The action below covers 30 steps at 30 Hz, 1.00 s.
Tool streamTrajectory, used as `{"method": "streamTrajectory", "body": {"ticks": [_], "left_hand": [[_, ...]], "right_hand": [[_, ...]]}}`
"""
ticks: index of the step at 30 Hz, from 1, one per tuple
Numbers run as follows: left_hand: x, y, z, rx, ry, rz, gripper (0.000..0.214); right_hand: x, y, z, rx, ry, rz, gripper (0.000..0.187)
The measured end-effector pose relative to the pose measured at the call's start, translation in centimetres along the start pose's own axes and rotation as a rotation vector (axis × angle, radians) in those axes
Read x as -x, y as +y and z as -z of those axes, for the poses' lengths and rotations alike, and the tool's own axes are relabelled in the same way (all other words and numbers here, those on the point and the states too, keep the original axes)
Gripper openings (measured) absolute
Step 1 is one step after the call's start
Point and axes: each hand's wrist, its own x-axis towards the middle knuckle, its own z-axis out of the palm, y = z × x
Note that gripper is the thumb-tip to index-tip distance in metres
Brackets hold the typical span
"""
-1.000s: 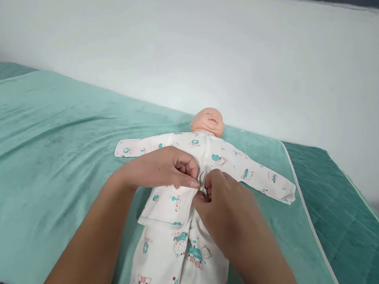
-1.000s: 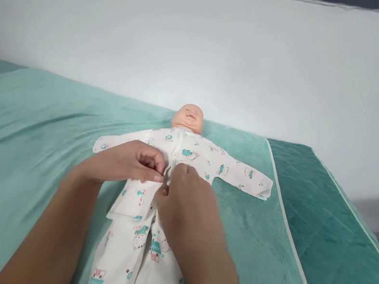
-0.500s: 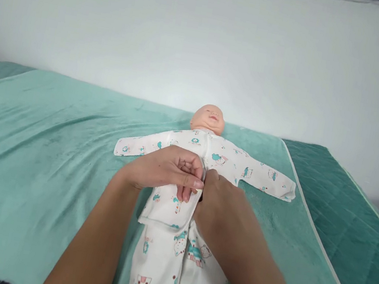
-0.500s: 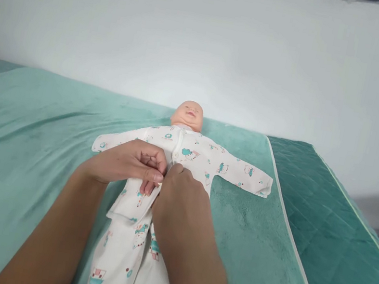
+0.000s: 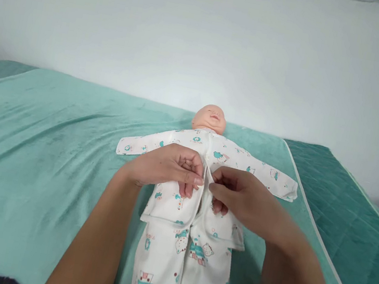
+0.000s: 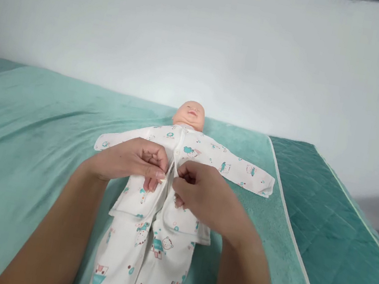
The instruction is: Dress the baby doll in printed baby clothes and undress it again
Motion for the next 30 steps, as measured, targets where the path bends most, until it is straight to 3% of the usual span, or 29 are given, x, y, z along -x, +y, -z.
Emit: {"method": "streamTrajectory", "body": {"ticks": [4,10,16,30], "left_hand": [[0.1,-0.1,0.2,0.012,-0.041,0.001,0.016],[0.1,-0.2,0.4,0.051,-0.039,-0.027,0.014],[0.1,-0.6,0.7,0.147,0.011,-0.085,0.012],[-0.1,-1.2,0.8,0.179,-0.004,-0.136,0.014]], "right_hand": [[-0.4,0.7,1.1,-0.266,-0.127,0.066,0.01],[-0.9,0.9,0.3,-0.44,-0.097,0.112,0.016],[-1.1,0.3,-0.6,-0.51,-0.043,0.157,0.02],[-1.4,0.4,-0.6,-0.57,-0.084,0.132,0.023]]}}
